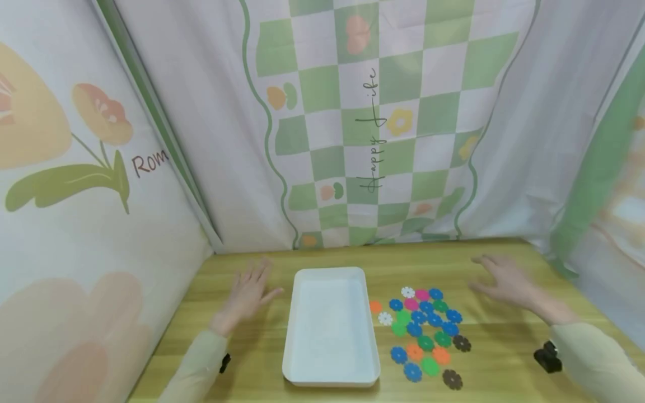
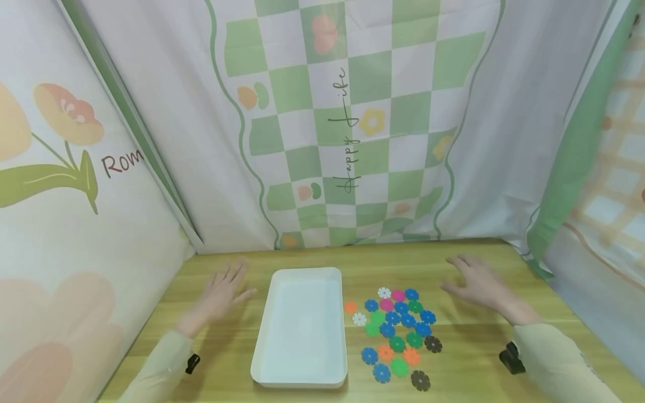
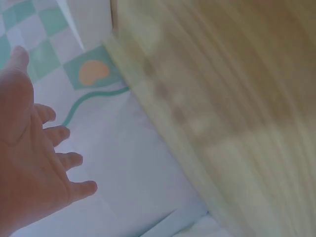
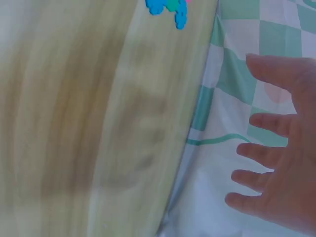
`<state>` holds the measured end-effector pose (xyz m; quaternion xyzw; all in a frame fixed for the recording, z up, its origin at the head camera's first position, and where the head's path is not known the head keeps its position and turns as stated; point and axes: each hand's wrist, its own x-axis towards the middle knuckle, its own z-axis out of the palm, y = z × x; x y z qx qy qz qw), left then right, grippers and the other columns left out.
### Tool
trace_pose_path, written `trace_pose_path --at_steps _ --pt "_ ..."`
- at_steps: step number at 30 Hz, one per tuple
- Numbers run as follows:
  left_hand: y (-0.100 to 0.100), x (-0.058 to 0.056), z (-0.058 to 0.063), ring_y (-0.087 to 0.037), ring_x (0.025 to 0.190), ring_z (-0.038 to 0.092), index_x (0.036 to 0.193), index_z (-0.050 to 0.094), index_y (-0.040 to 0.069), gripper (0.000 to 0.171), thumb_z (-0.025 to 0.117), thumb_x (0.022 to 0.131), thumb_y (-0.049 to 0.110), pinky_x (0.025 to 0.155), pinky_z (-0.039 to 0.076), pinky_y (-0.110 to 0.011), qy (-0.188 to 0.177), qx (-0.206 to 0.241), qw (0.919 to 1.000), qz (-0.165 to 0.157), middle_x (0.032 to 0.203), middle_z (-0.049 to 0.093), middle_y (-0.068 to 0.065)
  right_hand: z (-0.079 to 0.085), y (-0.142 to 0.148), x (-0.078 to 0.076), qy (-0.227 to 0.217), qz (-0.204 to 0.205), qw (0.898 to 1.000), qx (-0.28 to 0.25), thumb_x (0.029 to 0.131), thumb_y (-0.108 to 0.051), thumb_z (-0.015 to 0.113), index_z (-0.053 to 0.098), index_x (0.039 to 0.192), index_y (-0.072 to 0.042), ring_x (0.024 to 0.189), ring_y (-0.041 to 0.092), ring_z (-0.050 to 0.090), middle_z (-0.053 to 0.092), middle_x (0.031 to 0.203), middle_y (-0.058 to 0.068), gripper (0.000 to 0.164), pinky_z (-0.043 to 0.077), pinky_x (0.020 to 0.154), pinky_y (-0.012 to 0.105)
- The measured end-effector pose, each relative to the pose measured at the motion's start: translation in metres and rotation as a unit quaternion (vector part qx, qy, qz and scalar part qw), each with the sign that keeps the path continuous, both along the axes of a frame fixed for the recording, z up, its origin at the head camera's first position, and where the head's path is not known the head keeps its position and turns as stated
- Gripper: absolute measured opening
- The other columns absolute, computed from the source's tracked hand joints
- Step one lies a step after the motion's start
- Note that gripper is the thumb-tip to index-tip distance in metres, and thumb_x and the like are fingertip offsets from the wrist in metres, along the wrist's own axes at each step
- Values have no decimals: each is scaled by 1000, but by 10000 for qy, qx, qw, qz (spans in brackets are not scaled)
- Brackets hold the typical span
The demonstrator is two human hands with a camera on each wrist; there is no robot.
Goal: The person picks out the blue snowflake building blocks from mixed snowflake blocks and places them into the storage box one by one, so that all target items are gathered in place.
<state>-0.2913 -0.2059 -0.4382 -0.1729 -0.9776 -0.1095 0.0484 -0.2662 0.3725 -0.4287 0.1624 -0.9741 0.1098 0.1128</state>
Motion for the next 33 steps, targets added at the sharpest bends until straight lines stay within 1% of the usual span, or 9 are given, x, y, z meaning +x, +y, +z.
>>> trace_pose_path --at_steps 5,10,13,15,17,20,23,27,33 --pt "7 4 -9 -46 152 15 157 22 4 79 54 99 48 118 14 -72 8 33 9996 -288 165 18 -18 -7 -4 2 -215 384 9975 -561 83 -24 77 54 127 13 112 57 55 57 126 39 62 45 92 71" --pt "13 7 -15 -46 151 18 157 26 4 80 54 98 51 118 19 -71 80 -102 9985 -535 164 22 -18 -12 -7 4 -425 682 9935 -810 84 -21 76 57 124 14 106 51 61 62 120 36 57 52 88 64" --pt "15 6 -19 -45 152 17 158 23 6 81 51 98 54 119 19 -70 -48 -208 9978 -634 165 20 -15 -13 -10 8 -904 750 9876 -1046 87 -22 74 56 125 14 103 48 63 63 120 35 55 56 84 59" --pt "16 7 -21 -45 152 16 158 22 8 80 50 99 54 119 18 -69 -169 -230 9972 -687 166 18 -14 -13 -13 10 -1305 782 9806 -1239 88 -22 73 55 126 14 102 44 65 64 119 33 55 60 82 47" --pt "17 8 -23 -44 153 15 158 21 8 80 49 99 55 120 18 -68 -251 -244 9965 -754 166 16 -13 -13 -16 13 -1644 826 9726 -1419 89 -22 72 54 126 15 100 40 67 65 118 32 55 60 79 35" --pt "19 10 -25 -43 153 15 158 21 8 80 48 99 54 120 19 -67 -363 -231 9951 -889 167 16 -13 -17 -19 13 -1889 895 9654 -1556 88 -21 73 56 124 14 97 35 68 67 113 27 53 56 74 20" --pt "20 11 -29 -42 153 18 158 22 8 79 47 100 54 120 23 -66 -441 -239 9931 -1061 167 17 -13 -22 -20 13 -1973 955 9625 -1600 86 -21 75 59 120 11 94 30 67 69 108 21 50 55 73 18" --pt "21 11 -32 -40 152 22 158 23 8 76 46 101 53 119 27 -65 -423 -285 9910 -1234 166 21 -14 -27 -21 12 -2118 882 9599 -1609 81 -20 77 63 114 6 89 18 65 70 103 13 45 54 73 18" --pt "21 12 -33 -39 153 21 158 23 9 74 44 102 52 119 27 -64 -424 -307 9896 -1342 166 22 -13 -33 -22 12 -2267 733 9574 -1631 78 -19 79 66 107 3 83 5 61 70 98 8 38 53 71 17"
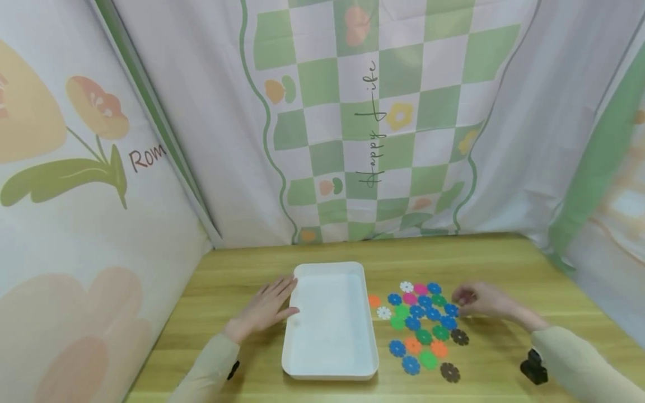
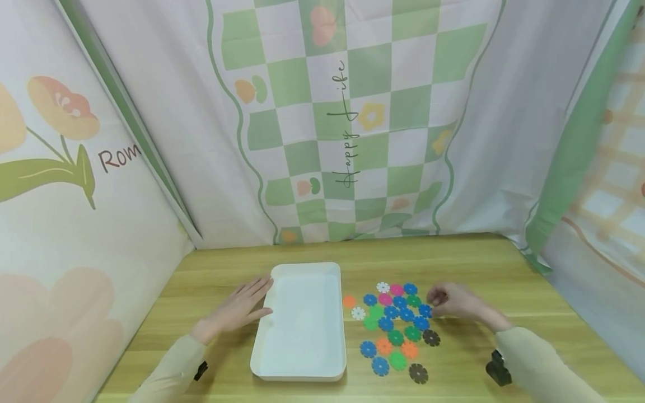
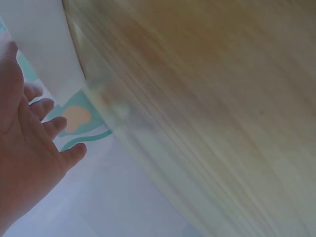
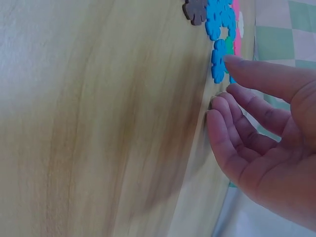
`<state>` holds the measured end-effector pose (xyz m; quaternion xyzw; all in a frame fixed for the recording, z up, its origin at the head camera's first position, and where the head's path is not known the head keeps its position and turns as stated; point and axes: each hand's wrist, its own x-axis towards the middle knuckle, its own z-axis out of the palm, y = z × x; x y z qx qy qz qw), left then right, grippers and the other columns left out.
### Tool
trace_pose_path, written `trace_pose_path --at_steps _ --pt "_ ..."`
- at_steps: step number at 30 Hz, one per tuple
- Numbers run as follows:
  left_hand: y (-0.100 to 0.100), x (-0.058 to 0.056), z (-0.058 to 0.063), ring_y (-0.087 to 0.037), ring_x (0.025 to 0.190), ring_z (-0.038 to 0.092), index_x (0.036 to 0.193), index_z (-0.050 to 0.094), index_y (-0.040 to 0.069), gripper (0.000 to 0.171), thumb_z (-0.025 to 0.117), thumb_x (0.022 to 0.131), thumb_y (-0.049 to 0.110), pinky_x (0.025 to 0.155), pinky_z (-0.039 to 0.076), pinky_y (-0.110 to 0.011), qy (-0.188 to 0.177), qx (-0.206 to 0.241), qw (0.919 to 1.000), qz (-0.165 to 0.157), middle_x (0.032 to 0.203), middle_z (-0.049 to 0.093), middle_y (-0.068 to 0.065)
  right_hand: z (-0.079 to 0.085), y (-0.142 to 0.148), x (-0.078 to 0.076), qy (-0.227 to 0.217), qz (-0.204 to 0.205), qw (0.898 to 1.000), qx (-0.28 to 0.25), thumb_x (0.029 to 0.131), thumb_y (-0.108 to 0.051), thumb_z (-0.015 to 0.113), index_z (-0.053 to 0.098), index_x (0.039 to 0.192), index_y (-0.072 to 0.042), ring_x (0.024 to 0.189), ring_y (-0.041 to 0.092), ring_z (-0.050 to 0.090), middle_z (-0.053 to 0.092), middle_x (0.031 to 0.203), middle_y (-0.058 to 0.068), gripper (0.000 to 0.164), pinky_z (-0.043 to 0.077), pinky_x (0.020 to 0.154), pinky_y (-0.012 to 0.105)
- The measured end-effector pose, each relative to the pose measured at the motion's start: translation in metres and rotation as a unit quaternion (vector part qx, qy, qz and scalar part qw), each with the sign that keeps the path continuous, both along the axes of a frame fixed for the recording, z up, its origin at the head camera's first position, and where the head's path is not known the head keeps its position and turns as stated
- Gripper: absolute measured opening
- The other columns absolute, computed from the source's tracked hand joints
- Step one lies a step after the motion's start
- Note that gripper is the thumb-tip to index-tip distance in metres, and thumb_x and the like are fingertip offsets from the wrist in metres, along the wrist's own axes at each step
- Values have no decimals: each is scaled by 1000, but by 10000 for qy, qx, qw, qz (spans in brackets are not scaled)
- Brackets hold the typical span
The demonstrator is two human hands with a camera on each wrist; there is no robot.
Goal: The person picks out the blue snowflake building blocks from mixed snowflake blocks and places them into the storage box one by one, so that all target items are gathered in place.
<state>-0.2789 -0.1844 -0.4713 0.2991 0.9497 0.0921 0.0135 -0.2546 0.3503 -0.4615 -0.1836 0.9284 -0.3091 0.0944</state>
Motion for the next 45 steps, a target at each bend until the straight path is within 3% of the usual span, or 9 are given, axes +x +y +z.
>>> trace_pose_path --at_steps 5,10,29,37,45 --pt "0 0 -1 -39 153 22 157 24 7 72 43 103 51 119 27 -63 45 -68 10000 -41 165 22 -13 -4 -3 -1 -2 -84 9999 54 78 -19 80 67 102 0 80 2 58 69 94 6 33 53 68 18" --pt "1 -1 -5 -37 153 23 157 24 6 72 42 103 51 120 26 -62 123 -127 9998 -14 165 22 -13 -5 -6 -2 -10 -243 9996 170 77 -18 81 66 98 -2 79 7 57 67 91 5 30 51 67 18" --pt "2 4 -8 -33 152 28 157 24 5 76 41 102 54 121 27 -60 445 -416 9981 134 164 25 -11 -5 -7 -3 201 -194 9994 210 72 -14 83 62 92 -3 79 9 58 66 89 5 31 51 68 17" --pt "2 3 -11 -32 151 31 156 26 4 77 41 101 56 120 30 -59 678 -505 9964 84 163 28 -12 -2 -5 -1 -7 -206 9998 53 77 -11 76 62 95 -2 79 9 58 66 90 7 24 52 68 19" --pt "3 4 -13 -30 150 32 156 28 4 75 41 102 55 121 29 -58 749 -431 9962 137 162 29 -12 4 -1 -2 69 -39 10000 7 84 -12 72 64 96 -2 81 5 58 68 92 6 18 51 68 19"
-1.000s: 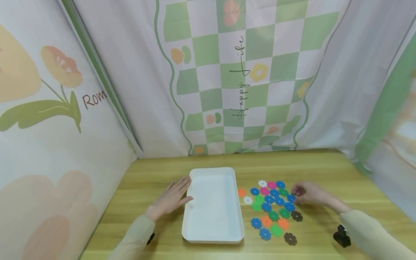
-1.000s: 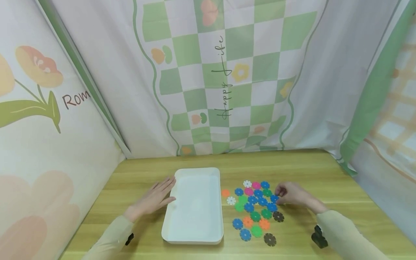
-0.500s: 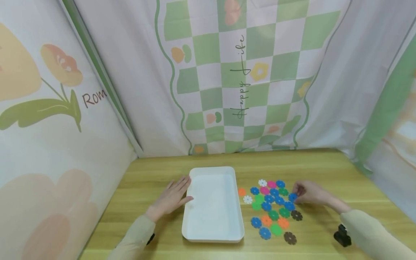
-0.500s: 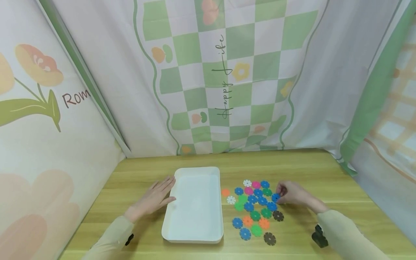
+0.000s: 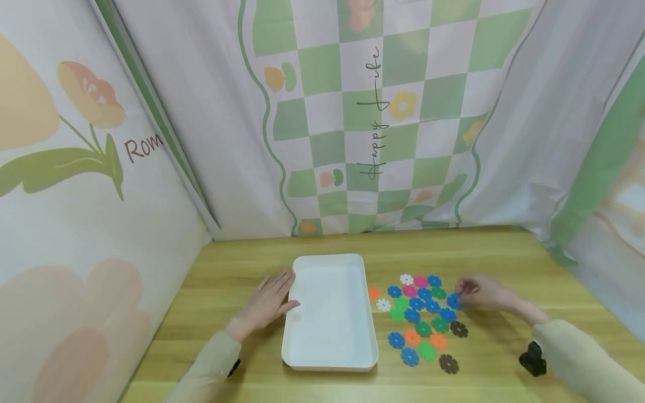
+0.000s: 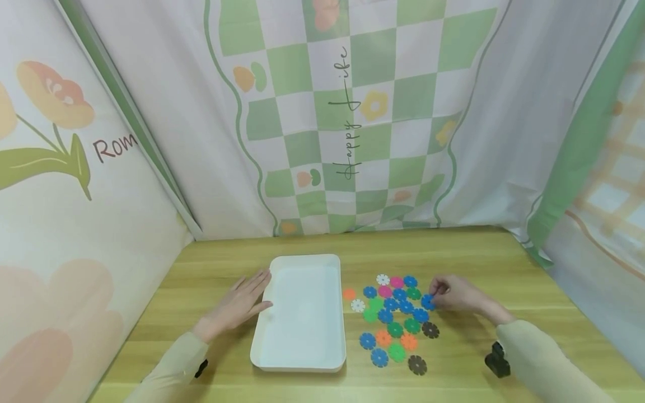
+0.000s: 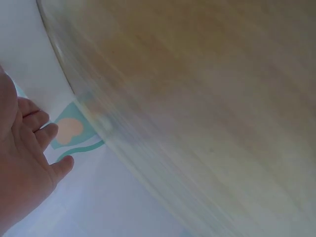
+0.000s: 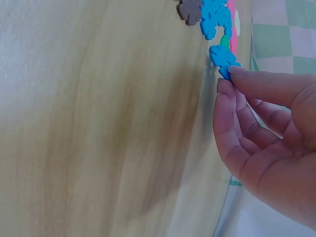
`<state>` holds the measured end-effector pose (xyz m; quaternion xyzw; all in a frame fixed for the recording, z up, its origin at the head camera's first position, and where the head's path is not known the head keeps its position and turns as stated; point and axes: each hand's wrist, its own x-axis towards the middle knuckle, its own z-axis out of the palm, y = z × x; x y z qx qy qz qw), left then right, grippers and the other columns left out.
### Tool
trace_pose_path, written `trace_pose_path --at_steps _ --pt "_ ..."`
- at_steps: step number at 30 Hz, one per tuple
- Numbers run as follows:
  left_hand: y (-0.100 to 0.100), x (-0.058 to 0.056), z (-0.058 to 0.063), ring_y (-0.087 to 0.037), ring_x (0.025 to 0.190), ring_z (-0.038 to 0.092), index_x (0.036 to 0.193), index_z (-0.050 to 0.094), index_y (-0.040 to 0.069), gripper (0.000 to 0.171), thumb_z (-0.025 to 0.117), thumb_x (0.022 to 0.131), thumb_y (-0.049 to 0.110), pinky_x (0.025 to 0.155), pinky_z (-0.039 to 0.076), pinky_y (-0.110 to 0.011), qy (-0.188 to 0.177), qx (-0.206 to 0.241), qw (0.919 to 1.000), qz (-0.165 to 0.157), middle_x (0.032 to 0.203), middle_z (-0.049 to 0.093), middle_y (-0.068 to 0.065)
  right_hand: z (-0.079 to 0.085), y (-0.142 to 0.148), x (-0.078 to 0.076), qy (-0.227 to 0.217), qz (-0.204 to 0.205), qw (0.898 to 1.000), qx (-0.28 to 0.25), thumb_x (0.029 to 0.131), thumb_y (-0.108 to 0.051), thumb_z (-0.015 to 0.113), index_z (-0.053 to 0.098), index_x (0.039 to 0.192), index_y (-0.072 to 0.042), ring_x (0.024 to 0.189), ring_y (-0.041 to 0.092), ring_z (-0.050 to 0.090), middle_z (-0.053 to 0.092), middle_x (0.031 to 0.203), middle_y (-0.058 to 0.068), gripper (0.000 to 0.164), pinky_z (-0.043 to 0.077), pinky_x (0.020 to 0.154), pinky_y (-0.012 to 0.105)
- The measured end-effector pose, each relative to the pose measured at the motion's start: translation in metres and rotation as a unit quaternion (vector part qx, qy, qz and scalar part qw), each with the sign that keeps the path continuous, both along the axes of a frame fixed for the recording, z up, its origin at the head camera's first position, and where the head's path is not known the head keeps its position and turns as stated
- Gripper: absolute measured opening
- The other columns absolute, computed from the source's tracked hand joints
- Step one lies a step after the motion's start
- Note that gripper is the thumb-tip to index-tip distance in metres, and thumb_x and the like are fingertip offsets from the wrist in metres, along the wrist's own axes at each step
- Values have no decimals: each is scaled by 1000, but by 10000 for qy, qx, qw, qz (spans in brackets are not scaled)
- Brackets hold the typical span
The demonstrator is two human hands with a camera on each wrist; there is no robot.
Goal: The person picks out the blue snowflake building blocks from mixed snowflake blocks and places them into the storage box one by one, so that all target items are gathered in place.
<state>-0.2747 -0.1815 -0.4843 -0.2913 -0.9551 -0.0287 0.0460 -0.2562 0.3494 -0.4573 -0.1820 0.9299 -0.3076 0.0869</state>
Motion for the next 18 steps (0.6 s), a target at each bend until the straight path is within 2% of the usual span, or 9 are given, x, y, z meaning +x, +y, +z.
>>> trace_pose_path --at_steps 10,18 --pt "-1 1 0 -30 150 34 155 30 3 77 42 101 57 119 32 -59 99 13 9999 -48 162 31 -13 13 -10 -4 -465 -8 9982 -386 92 -12 65 63 102 3 79 3 60 68 95 10 18 57 67 24" --pt "-2 -3 6 -30 152 28 157 25 8 75 39 102 57 120 29 -60 -173 -80 9998 -104 165 24 -9 31 -39 -6 -876 -64 9938 -682 95 -17 65 60 109 5 87 16 64 66 101 12 27 61 76 33"
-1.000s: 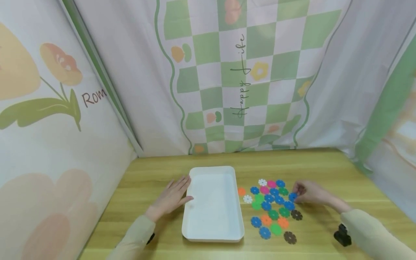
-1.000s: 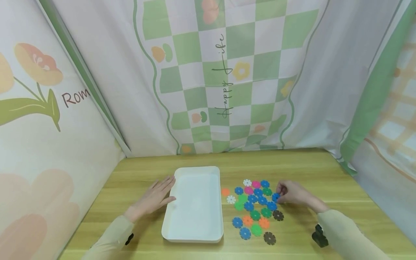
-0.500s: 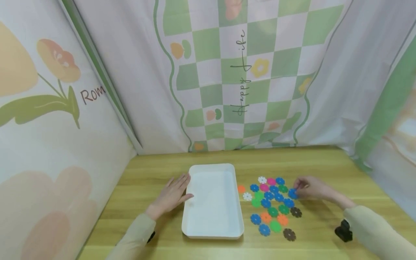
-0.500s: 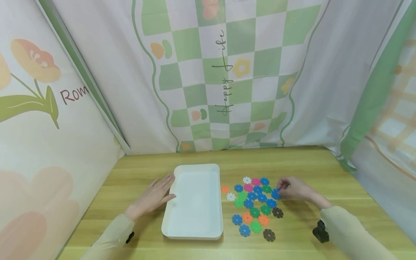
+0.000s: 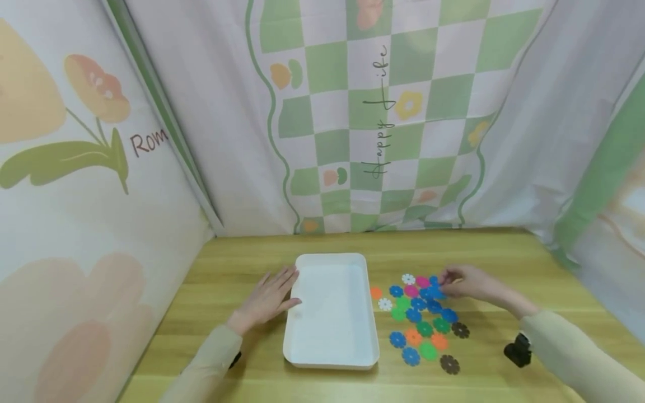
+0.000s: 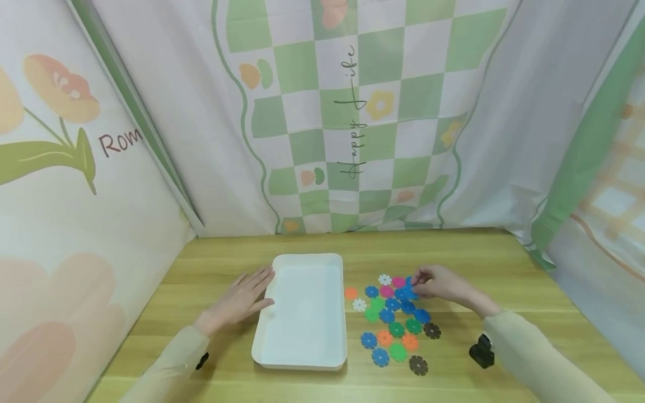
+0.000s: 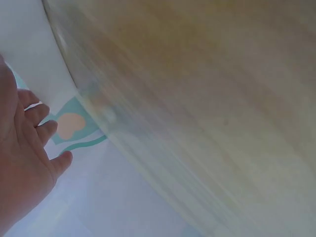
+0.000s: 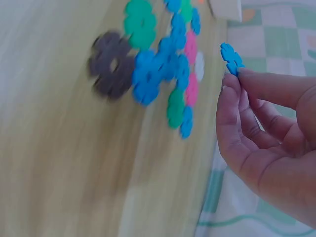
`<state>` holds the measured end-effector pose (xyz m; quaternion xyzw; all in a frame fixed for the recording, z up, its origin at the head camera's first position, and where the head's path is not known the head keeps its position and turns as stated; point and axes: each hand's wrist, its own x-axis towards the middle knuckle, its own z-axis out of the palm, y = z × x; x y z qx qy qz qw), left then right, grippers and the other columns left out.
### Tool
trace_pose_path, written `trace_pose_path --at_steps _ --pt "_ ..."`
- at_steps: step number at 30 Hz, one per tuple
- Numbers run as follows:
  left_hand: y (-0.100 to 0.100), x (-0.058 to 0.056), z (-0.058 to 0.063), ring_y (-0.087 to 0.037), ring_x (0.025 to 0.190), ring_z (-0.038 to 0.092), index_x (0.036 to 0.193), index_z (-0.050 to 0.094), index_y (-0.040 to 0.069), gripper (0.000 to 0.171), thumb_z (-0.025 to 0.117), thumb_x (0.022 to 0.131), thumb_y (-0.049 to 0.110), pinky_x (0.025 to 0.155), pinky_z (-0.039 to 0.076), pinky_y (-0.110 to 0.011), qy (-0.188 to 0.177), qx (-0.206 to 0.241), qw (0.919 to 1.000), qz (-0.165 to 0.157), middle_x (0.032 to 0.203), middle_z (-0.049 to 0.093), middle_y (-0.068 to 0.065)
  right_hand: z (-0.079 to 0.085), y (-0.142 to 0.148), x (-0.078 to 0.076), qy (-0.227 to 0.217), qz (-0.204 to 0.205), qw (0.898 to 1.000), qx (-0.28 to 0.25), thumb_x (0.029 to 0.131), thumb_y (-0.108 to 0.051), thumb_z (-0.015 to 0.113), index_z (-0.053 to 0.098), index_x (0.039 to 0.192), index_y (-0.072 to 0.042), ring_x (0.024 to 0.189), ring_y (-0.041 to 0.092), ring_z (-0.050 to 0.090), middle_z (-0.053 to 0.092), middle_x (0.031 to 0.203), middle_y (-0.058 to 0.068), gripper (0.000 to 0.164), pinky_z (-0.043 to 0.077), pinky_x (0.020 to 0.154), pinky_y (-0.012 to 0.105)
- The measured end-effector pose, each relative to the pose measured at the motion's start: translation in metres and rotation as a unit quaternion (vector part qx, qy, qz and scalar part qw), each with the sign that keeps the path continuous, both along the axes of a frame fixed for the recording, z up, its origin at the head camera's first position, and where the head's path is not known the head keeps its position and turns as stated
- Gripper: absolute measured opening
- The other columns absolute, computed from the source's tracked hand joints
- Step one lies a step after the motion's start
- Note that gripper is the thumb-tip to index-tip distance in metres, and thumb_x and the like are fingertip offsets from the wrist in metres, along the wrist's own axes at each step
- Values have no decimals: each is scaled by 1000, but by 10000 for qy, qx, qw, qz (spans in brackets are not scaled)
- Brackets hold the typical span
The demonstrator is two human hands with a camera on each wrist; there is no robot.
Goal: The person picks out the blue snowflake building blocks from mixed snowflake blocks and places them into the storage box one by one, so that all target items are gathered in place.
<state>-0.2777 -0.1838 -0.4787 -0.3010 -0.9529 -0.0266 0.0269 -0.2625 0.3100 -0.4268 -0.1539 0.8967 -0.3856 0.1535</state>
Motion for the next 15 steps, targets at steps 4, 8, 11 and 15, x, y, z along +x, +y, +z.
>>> trace_pose_path --at_steps 4,8,11,15 --pt "-1 -2 4 -31 152 28 157 27 10 70 39 103 52 121 28 -60 -60 20 10000 -59 165 24 -9 6 -18 -3 -128 115 9998 -106 95 -19 65 61 110 4 89 22 65 67 104 14 27 61 75 35" --pt "-2 -3 5 -29 152 27 158 27 12 67 38 104 51 121 26 -60 -83 -18 9999 -69 166 23 -7 10 -37 -7 -156 246 9995 -142 95 -19 65 62 108 1 87 23 65 67 102 13 24 60 72 35" --pt "-3 -3 4 -28 152 28 158 26 13 67 37 105 51 122 26 -59 -62 -62 9999 -65 166 24 -7 12 -52 -9 -346 293 9983 -363 96 -16 63 60 107 5 87 24 67 66 100 15 23 61 74 36" --pt "-3 -3 2 -26 152 28 158 25 13 67 36 104 52 123 24 -58 54 -175 9998 -43 166 24 -5 14 -70 -12 -554 375 9959 -602 97 -13 62 58 108 7 85 24 69 65 98 16 23 62 75 39"
